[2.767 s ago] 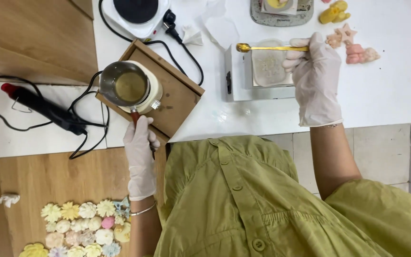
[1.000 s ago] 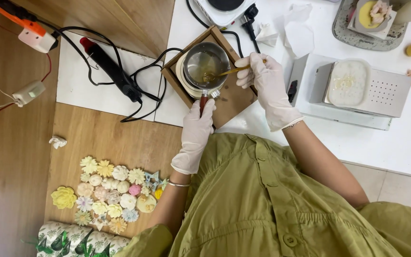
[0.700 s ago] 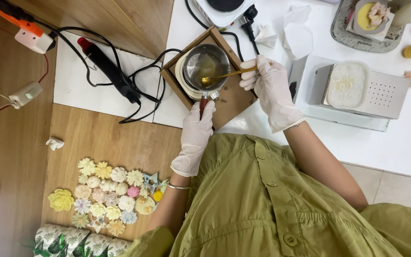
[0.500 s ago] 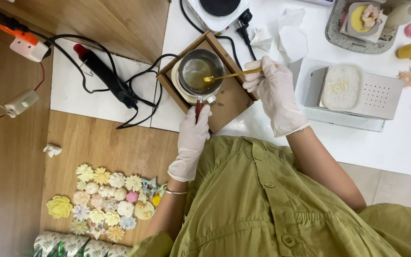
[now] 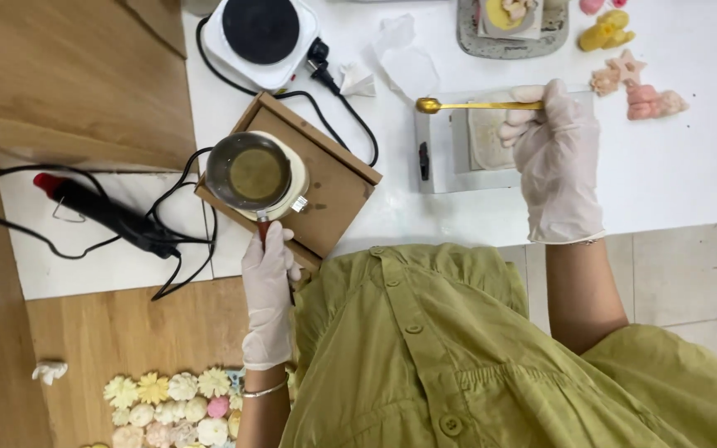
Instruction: The person is melting wax and preparing it for candle making using a small pot and a spoon.
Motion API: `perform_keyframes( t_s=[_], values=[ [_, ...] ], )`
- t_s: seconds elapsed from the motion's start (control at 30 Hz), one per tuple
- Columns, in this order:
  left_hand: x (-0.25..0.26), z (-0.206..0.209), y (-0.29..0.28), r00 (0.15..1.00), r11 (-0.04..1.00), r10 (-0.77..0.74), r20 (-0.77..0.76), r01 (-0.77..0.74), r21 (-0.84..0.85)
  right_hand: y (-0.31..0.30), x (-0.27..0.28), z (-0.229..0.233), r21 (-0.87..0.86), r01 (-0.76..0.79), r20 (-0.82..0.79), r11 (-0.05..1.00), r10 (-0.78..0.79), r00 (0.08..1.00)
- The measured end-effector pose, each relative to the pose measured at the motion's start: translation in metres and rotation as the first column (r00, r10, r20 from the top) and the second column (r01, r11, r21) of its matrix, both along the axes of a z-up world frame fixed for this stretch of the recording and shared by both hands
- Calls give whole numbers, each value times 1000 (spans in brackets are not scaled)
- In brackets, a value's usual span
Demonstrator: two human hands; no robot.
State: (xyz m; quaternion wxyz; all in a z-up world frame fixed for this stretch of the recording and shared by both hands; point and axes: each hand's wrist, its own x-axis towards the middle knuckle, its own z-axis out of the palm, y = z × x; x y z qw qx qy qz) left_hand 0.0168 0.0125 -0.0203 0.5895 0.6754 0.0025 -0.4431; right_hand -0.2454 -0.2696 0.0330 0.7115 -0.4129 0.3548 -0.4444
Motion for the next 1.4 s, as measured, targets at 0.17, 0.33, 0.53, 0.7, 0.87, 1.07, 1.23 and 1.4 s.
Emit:
perform_keyframes(
  t_s=[0.17,0.33,0.53,0.7,0.87,1.07,1.23,1.4],
  values=[
    [2,5,-1,1000,999,-14,6,14,35,-9,-58,-14,-35,186,-67,982,-188,980],
    [4,-1,1,1000,999,-20,21,19,43,-7,-76,-26,-42,289,-192,956,-291,937],
    [4,-1,1,1000,1000,-10,28,10,13,10,-53,-2,-262,195,-340,945,-279,898],
    [1,0,1,999,1000,-8,49,7,22,22,-42,17,-369,94,-463,924,-271,844],
    [0,1,-1,998,999,-18,58,16,44,32,-21,39,-474,122,-367,872,-321,873],
    [-6,-4,-5,996,997,1,85,-7,81,51,63,46,-364,-65,-134,929,17,991],
    [-7,-7,-8,998,998,40,52,-42,41,72,138,3,-20,-454,-255,891,435,864],
    [-11,-14,-8,997,998,60,51,-61,8,73,165,-41,98,-565,-242,819,571,785]
  ],
)
